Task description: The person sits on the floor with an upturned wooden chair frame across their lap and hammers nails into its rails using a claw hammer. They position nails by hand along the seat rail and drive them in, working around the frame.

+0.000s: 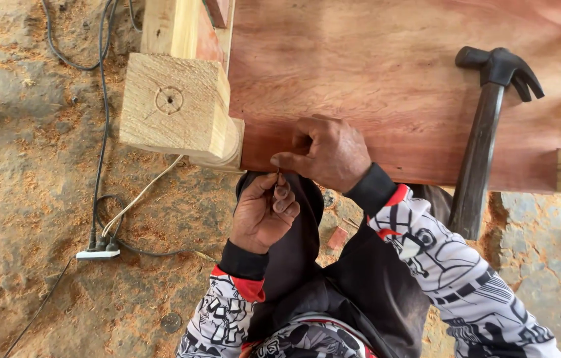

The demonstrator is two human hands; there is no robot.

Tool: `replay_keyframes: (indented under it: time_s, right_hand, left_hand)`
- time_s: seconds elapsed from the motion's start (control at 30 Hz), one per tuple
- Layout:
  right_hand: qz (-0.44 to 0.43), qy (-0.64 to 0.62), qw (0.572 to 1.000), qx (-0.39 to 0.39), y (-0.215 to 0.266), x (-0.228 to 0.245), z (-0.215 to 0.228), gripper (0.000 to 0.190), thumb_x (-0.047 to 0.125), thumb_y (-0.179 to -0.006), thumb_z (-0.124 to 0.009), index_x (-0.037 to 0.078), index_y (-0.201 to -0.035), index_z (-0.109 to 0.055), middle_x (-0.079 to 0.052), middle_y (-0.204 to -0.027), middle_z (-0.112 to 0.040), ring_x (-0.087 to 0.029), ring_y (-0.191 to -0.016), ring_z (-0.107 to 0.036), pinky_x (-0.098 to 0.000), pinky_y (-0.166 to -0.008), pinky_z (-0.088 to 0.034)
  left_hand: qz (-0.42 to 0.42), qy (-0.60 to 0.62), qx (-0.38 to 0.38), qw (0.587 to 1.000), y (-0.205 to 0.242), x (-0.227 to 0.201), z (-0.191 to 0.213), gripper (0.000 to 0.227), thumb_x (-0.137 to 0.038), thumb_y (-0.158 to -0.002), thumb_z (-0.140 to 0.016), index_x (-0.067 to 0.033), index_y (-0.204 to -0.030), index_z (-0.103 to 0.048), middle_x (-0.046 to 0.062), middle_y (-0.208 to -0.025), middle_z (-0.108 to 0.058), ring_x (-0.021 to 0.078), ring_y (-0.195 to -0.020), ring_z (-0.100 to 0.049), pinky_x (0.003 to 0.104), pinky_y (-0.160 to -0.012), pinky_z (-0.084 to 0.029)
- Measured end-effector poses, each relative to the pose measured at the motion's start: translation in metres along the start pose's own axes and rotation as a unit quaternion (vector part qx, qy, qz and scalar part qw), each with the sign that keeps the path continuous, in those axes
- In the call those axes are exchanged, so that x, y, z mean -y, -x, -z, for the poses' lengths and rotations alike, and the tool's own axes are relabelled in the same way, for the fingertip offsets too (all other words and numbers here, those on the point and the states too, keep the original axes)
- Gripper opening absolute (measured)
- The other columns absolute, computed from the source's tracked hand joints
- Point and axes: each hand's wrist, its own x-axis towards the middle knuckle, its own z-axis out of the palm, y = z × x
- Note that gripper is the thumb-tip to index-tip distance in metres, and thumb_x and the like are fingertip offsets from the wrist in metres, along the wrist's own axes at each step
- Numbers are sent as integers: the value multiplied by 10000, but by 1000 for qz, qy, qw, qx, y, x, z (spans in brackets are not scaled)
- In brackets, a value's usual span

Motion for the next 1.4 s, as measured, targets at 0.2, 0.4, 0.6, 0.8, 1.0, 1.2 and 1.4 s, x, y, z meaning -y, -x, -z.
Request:
replay_keyframes:
  time_s: [0.2, 0.4, 0.6, 0.8, 1.0, 1.2, 1.4]
  right_hand:
    - [-7, 30, 999, 14, -4, 0, -4, 484, 492, -661, -898, 103, -721, -616, -63, -733, -637, -299, -684, -652, -462, -572, -489]
    - [-9, 39, 999, 32, -8, 1, -2, 531, 535, -629, -909, 107, -703, -604, -64, -749, -630, -300, -728, -656, -466, -599, -491]
    - [1, 46, 998, 44, -8, -2, -1, 577, 576, -646, -908, 101, -722, -588, -64, -754, -620, -302, -710, -643, -465, -595, -484]
    - [-1, 47, 998, 38, -7, -2, -4, 589, 604, -654, -903, 114, -734, -586, -38, -742, -616, -276, -689, -642, -456, -580, -480]
    - [7, 52, 998, 30, -7, -4, -4, 567, 583, -655, -908, 118, -730, -594, -30, -743, -619, -266, -682, -644, -450, -574, -480]
    - [28, 35, 998, 37, -8, -13, -4, 492, 523, -744, -890, 111, -752, -622, -33, -762, -634, -245, -671, -639, -429, -575, -481]
    - [-21, -243, 967, 71, 8, -39, 46, 249, 244, -1000, -745, 49, -872, -660, 12, -781, -591, -81, -635, -531, -276, -537, -435]
  left_hand:
    - [1, 1, 11, 1000, 1, 0, 0, 170, -192, -989, -616, -41, -959, -688, 25, -762, -675, 145, -618, -547, 306, -665, -420]
    - [-25, -29, -52, 998, 11, 4, -15, 188, -201, -1031, -576, -55, -981, -684, 29, -774, -654, 171, -659, -586, 325, -684, -468]
    - [-485, -657, -165, 553, 23, 18, 10, 135, -82, -1032, -615, -3, -1129, -665, 56, -992, -738, 192, -801, -707, 321, -694, -572]
    - [-553, -793, -12, 254, 31, -3, -28, 276, -41, -912, -830, -97, -1164, -730, 101, -1179, -721, 244, -919, -716, 362, -766, -567]
    - [-528, -817, 44, 229, 26, -18, -33, 300, -54, -880, -849, -100, -1161, -755, 110, -1168, -707, 244, -882, -691, 379, -748, -557]
    - [-519, -808, 8, 280, 28, -8, -58, 209, -8, -939, -784, -53, -1127, -704, 108, -1179, -705, 285, -982, -725, 388, -831, -592]
    - [-353, -799, -150, 464, 29, -2, -100, 104, -46, -992, -688, -15, -1084, -725, 102, -932, -758, 187, -668, -709, 322, -617, -554]
